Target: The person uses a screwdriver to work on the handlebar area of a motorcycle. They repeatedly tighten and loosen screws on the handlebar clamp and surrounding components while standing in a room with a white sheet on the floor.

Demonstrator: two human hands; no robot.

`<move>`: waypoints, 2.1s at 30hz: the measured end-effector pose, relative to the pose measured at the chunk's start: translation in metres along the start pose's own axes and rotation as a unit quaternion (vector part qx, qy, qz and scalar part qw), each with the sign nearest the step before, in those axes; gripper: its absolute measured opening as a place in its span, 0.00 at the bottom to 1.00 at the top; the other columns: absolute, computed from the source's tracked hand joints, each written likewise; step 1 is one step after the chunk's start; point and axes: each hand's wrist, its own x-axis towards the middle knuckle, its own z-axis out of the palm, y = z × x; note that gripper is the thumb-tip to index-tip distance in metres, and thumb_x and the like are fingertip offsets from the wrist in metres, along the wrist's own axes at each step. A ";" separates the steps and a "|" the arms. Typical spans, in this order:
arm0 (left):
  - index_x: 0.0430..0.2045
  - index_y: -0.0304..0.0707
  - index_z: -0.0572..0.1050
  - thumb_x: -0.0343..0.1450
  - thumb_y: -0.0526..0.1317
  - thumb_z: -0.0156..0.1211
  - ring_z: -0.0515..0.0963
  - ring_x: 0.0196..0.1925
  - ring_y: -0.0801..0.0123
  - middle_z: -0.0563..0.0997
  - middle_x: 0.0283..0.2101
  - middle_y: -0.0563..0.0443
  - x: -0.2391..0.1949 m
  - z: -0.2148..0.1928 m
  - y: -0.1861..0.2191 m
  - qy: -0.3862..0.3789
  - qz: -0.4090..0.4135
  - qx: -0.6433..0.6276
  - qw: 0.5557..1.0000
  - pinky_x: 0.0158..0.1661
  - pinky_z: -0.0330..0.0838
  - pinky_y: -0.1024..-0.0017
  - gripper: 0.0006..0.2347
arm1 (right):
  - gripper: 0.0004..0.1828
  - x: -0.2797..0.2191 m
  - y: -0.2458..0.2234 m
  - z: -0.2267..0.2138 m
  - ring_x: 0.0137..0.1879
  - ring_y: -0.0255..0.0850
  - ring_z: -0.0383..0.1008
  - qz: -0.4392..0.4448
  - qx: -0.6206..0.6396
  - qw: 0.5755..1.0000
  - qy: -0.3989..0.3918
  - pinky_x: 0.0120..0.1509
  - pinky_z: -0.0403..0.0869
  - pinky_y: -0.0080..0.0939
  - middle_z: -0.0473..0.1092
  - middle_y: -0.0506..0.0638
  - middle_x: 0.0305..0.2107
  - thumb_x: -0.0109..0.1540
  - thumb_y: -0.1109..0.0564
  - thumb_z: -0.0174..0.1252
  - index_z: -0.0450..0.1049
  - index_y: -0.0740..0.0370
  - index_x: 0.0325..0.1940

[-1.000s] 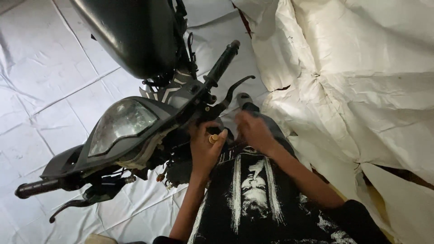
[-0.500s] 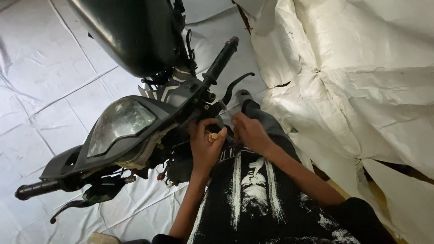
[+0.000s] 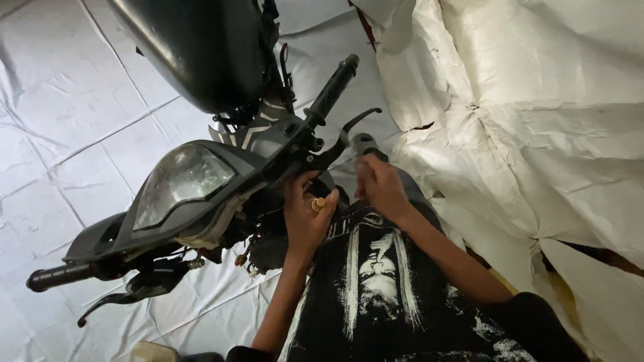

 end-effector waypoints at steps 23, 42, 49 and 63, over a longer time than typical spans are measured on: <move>0.53 0.33 0.70 0.67 0.47 0.74 0.75 0.57 0.39 0.73 0.48 0.34 -0.003 0.002 -0.012 -0.020 -0.019 0.040 0.999 0.57 0.68 0.44 0.25 | 0.10 -0.008 0.002 0.001 0.30 0.51 0.77 -0.016 -0.018 1.000 -0.017 0.40 0.75 0.49 0.77 0.54 0.23 0.72 0.53 0.47 0.74 0.55 0.48; 0.47 0.32 0.74 0.68 0.56 0.70 0.79 0.51 0.39 0.75 0.47 0.30 -0.004 0.000 -0.006 -0.037 0.004 0.195 0.980 0.46 0.76 0.44 0.26 | 0.15 0.002 0.051 0.009 0.24 0.57 0.72 -0.049 -0.085 0.992 0.077 0.29 0.69 0.50 0.69 0.57 0.16 0.73 0.46 0.46 0.72 0.56 0.43; 0.43 0.42 0.75 0.66 0.54 0.73 0.78 0.50 0.43 0.75 0.44 0.40 -0.004 -0.001 -0.008 -0.023 -0.005 0.149 0.989 0.48 0.76 0.48 0.21 | 0.12 -0.008 0.047 0.019 0.24 0.58 0.74 -0.067 -0.161 0.984 0.039 0.27 0.69 0.51 0.69 0.58 0.16 0.70 0.47 0.51 0.73 0.55 0.49; 0.50 0.34 0.72 0.68 0.49 0.72 0.76 0.57 0.45 0.74 0.52 0.31 -0.022 0.019 -0.102 0.067 0.010 0.057 0.996 0.55 0.70 0.50 0.23 | 0.23 -0.015 0.002 0.007 0.16 0.53 0.68 -0.033 -0.054 0.998 0.018 0.23 0.63 0.46 0.69 0.57 0.13 0.73 0.43 0.49 0.67 0.56 0.28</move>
